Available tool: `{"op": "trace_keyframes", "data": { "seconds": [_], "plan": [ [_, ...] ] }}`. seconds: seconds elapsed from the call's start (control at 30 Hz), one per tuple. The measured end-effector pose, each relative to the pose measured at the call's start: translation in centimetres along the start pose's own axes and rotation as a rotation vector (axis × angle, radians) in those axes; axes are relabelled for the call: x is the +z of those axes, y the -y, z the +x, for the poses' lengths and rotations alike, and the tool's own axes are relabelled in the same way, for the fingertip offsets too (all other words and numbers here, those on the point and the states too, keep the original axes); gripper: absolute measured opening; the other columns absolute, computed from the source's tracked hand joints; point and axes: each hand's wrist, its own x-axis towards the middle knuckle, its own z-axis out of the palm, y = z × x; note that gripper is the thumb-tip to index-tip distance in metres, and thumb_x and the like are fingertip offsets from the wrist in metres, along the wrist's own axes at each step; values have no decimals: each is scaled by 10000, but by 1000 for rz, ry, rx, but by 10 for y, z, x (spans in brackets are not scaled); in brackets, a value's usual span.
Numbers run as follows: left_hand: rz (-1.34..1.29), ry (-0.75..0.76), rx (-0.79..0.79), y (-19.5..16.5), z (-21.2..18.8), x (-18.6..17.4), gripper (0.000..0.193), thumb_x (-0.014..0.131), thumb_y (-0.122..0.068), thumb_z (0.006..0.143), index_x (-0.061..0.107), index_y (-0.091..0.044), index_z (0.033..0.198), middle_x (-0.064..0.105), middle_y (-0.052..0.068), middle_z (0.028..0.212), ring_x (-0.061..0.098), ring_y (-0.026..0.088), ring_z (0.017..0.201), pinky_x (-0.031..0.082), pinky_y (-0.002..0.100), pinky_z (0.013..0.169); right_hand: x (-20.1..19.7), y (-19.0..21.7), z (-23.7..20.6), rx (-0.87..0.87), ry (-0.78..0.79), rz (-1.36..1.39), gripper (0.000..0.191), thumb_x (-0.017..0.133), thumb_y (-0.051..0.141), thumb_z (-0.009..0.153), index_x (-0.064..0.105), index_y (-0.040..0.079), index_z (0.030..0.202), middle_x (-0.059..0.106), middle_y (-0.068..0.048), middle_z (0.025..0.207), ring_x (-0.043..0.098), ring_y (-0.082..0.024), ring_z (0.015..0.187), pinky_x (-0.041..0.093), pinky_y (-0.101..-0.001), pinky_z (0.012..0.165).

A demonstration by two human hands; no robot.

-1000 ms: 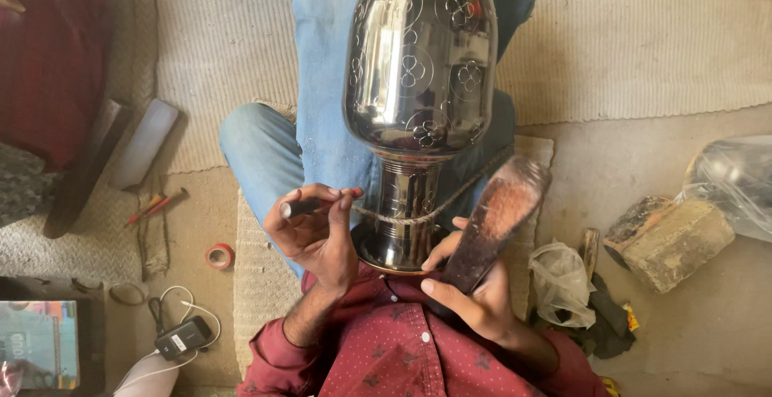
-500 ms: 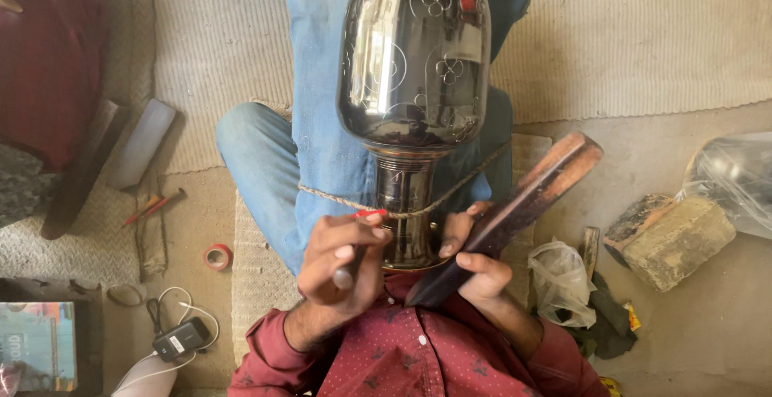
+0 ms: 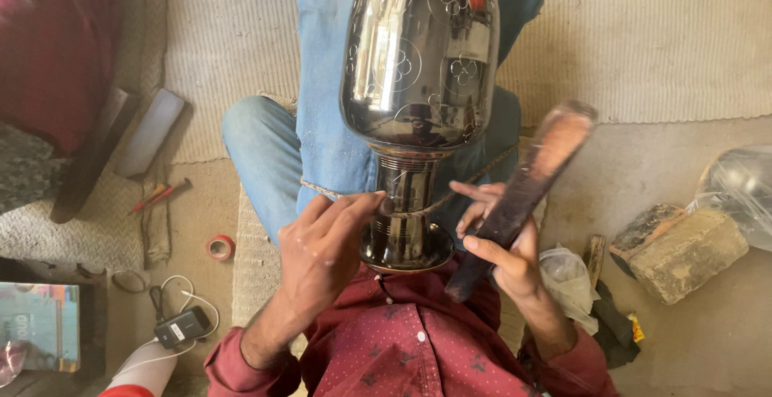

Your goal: The person sits cross-legged on the floor and repeatedly strikes a metal chisel against the neck of a silver trophy with a wooden mallet. The trophy is held steady between the legs and the chisel is repositioned frequently to work around the circumference.

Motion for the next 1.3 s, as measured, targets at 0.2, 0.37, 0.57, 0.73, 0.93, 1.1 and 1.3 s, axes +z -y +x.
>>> {"op": "trace_keyframes", "data": {
  "seconds": [0.2,0.37,0.57,0.73,0.93,1.1,1.3],
  "plan": [
    [-21,231,-28,2,8,-16,418,704,-14,805,658,-96,1212,723,-1,950,648,226,782,541,378,575,-6,6,-2,190,16,-287,607,756,72,850,482,-30,1381,685,-210,1183,630,-247,1041,505,-386,917],
    [-177,243,-65,14,8,-16,358,730,-4,850,669,-94,1191,739,10,950,678,201,780,548,359,607,-3,7,-9,117,15,-243,584,746,69,853,476,-35,1360,676,-219,1321,661,-250,1039,537,-405,943],
    [-654,-98,-184,18,0,5,346,736,84,919,623,-16,1231,732,81,1085,738,153,967,631,307,798,6,9,-22,-108,-79,-210,478,721,-9,880,498,-18,1303,665,-167,1060,633,-250,1056,495,-400,1004],
    [-670,-145,-109,20,9,1,281,772,84,938,638,-25,1160,750,95,1011,698,115,930,574,250,826,7,6,-20,-491,-168,-186,636,692,-49,893,453,72,1470,642,-109,914,637,-231,864,556,-402,836],
    [-791,-92,-8,18,54,-12,326,741,96,978,592,11,1256,725,82,1067,742,129,956,637,264,851,-3,-15,-4,-780,-234,-460,763,653,-50,917,293,179,1550,608,-110,990,610,-251,831,582,-438,824],
    [-822,54,26,6,105,-20,453,753,51,1032,524,-25,1415,715,70,1146,759,123,1035,681,256,897,0,-28,-12,-492,-209,-533,768,693,-12,972,206,110,1552,628,-127,1043,671,-238,951,590,-426,931],
    [-687,210,251,-1,153,-18,504,762,26,960,538,-67,1402,679,74,1343,760,180,1111,666,260,812,-15,2,-29,-192,-348,-690,387,746,-46,891,507,-48,1195,709,-110,848,722,-194,821,459,-390,1158]
  ]
}}
